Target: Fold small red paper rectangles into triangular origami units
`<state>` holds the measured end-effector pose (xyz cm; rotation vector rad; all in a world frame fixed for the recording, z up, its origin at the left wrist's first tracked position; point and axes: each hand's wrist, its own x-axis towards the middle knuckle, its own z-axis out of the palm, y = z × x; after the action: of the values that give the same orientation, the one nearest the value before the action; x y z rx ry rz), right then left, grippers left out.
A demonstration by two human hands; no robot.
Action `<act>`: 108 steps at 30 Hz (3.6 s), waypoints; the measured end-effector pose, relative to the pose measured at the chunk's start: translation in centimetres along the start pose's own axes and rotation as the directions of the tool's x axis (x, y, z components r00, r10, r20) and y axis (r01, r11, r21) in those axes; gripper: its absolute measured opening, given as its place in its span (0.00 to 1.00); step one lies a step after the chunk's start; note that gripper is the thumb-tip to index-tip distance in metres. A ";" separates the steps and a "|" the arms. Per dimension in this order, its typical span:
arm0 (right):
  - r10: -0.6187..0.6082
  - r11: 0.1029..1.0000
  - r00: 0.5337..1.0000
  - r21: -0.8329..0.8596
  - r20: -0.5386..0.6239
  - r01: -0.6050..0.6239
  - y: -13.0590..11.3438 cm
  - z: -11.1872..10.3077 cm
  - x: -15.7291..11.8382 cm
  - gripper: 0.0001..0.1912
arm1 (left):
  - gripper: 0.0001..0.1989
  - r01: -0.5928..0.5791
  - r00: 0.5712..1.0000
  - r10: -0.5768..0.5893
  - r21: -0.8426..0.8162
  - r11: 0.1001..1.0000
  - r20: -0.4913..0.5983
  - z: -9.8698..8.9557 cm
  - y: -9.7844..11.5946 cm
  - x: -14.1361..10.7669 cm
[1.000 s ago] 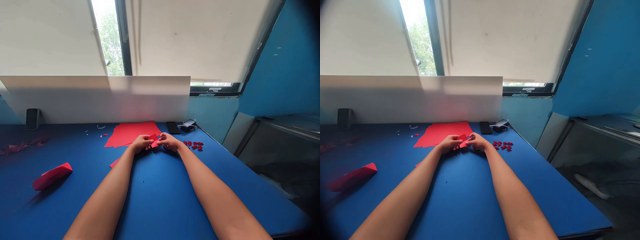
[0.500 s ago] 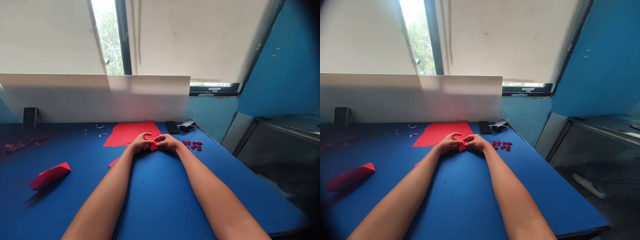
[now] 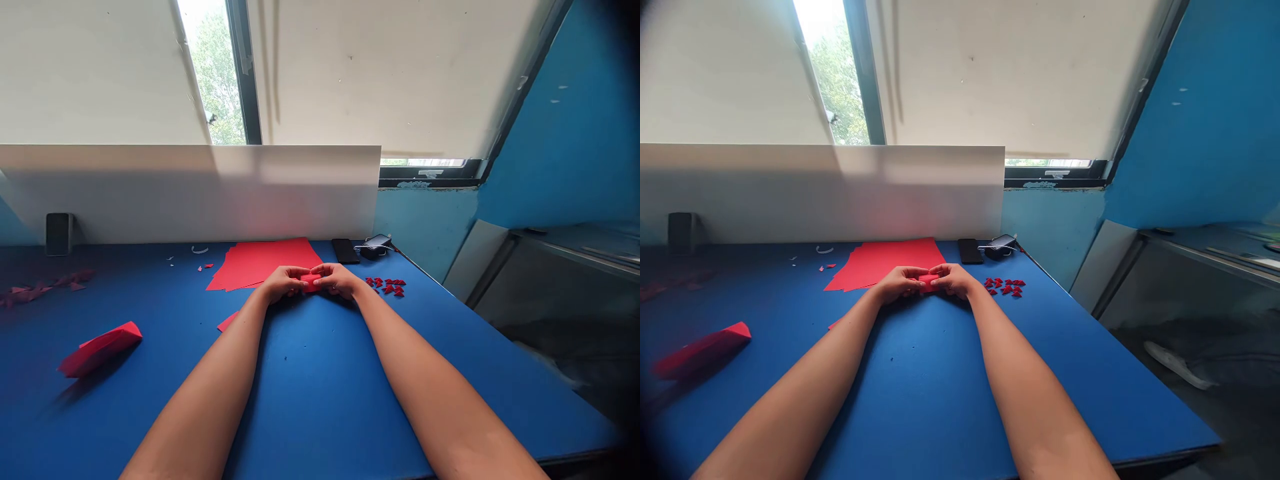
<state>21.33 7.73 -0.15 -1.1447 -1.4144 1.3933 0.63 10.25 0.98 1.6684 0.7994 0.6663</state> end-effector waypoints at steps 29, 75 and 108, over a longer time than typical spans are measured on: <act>0.019 1.000 1.000 0.014 -0.021 -0.018 -0.3 0.4 -0.1 0.20 | 0.26 0.064 0.997 -0.059 0.096 0.993 -0.052 0.0 -0.5 0.5; 0.086 0.994 0.991 -0.076 0.100 -0.079 -1.0 0.4 -0.5 0.12 | 0.17 0.219 0.971 -0.215 0.030 0.975 -0.109 -0.4 -0.9 0.9; -0.181 0.982 0.966 0.017 -0.183 0.187 -4.6 6.9 -11.3 0.11 | 0.17 -0.078 0.996 0.075 -0.079 0.994 -0.040 6.7 5.2 -9.6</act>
<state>17.14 -4.80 4.60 -1.0606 -1.3263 1.1498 0.78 -2.11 4.26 1.6236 0.7284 0.7748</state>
